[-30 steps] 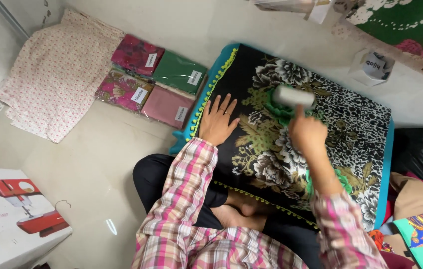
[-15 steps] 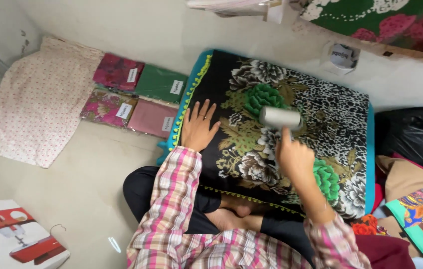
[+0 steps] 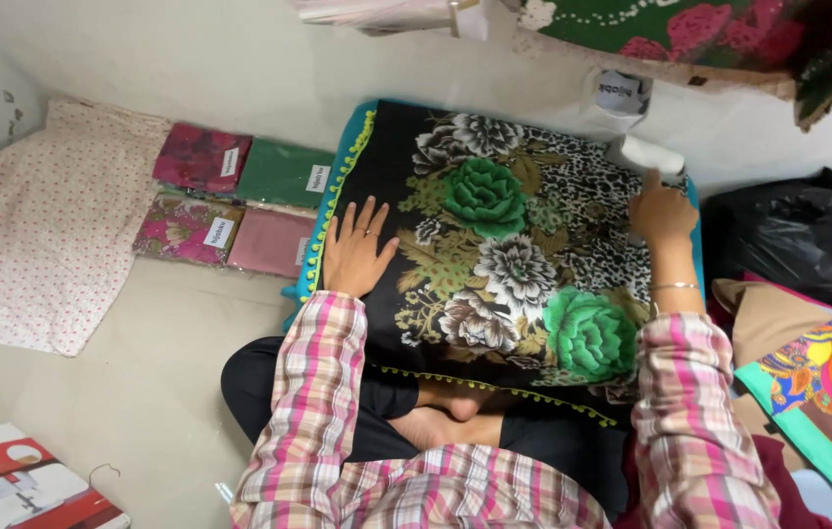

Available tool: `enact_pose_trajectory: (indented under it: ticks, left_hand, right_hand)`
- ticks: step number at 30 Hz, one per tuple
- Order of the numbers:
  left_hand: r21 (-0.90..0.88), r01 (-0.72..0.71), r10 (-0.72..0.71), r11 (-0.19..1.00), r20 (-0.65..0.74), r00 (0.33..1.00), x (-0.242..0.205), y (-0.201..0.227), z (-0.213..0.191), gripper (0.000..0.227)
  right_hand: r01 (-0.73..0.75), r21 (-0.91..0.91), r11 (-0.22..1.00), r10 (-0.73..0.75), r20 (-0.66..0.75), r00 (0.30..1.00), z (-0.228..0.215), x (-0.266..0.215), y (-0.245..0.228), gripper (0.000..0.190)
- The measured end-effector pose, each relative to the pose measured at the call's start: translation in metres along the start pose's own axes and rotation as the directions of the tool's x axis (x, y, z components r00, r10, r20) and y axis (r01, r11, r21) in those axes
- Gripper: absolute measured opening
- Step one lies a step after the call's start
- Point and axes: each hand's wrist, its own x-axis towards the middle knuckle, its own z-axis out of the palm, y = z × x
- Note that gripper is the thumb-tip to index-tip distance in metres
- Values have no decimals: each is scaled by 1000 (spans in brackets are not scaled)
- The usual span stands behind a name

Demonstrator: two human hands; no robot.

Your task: Cleaning a piece of patterned fabric with a lint roller and then folding it.

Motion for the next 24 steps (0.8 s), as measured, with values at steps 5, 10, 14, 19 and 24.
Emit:
enact_pose_trajectory:
  ticks: [5,10,14,19,24]
  left_hand:
    - [-1,-12,12,1000,26,1000,-1,0,-4,66]
    - [5,-10,10,1000,12,1000,-4,2,-8,65]
    - [7,-15,15,1000,8,1000,-4,3,-6,64]
    - [13,-17,17,1000,-21,1000,-3,0,-2,64]
    - [21,-6,6,1000,17,1000,-2,8,-21,65]
  right_hand:
    - [-1,33,999,-4,154,988,-40,-69,6,60]
    - [-85,-34,996,92,400,912,-162,-232,-25,59]
    - [-131,-69,989,148,475,868,-163,-252,-14,60]
    - [-99,-18,995,100,279,955,-113,-163,4,58]
    - [-123,111,986,86,296,951,-79,-66,31,56]
